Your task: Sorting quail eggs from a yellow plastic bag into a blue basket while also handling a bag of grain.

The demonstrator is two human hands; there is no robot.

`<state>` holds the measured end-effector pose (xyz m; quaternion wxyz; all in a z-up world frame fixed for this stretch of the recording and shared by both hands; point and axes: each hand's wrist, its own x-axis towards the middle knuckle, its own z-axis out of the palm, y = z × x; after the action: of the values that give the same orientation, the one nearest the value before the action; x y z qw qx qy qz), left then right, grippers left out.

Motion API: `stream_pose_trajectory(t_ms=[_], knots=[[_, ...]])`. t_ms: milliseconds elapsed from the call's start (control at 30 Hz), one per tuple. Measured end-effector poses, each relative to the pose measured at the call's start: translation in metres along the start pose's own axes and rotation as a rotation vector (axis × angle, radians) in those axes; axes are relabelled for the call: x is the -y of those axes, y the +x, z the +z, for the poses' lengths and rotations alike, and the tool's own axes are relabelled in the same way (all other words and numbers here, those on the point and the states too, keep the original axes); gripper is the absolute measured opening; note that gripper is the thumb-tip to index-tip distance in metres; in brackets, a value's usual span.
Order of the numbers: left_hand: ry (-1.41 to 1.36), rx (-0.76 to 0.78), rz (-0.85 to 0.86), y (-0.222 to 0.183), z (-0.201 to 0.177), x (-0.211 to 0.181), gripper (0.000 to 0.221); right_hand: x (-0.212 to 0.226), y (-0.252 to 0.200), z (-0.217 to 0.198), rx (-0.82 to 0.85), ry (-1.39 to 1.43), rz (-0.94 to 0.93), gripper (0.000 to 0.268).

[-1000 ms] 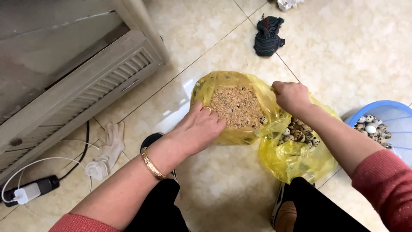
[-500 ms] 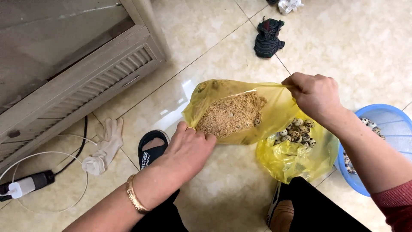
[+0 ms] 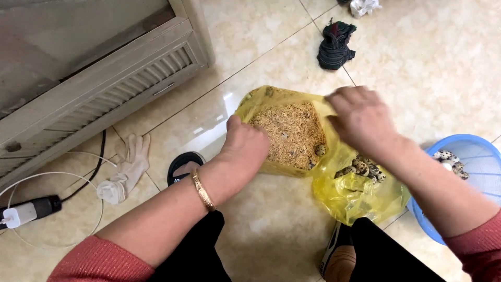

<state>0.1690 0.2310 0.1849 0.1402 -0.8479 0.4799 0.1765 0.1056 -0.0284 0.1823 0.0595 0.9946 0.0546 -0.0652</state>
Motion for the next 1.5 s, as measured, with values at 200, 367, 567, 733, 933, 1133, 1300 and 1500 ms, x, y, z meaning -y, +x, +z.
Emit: stream_pose_trajectory(t_ms=[200,367,567,733,933,1133,1300,1500], knots=[[0.01,-0.099,-0.08,0.022,0.011,0.0,0.017,0.05,0.012,0.095,0.256,0.259,-0.309,0.011],[-0.003,-0.078,-0.032,0.019,0.003,-0.003,0.016,-0.022,-0.019,0.164,0.742,-0.246,-0.186,0.02],[0.017,-0.016,0.062,0.023,0.003,-0.028,0.022,-0.03,-0.004,0.161,0.625,-0.092,-0.132,0.049],[0.277,-0.113,0.355,0.019,-0.014,-0.032,0.007,0.012,-0.005,0.13,0.701,0.274,0.2,0.024],[0.007,-0.152,0.459,0.015,0.026,-0.056,0.025,0.007,-0.035,0.177,0.557,0.134,0.099,0.026],[-0.308,0.365,0.367,0.024,0.026,-0.06,0.032,0.019,-0.048,0.186,0.554,0.226,0.151,0.039],[-0.761,0.377,0.047,0.056,0.004,-0.057,0.051,0.021,-0.053,0.19,0.511,0.355,0.267,0.042],[-0.568,0.134,0.111,0.08,0.029,-0.064,0.031,0.024,-0.048,0.168,0.46,0.693,0.45,0.038]])
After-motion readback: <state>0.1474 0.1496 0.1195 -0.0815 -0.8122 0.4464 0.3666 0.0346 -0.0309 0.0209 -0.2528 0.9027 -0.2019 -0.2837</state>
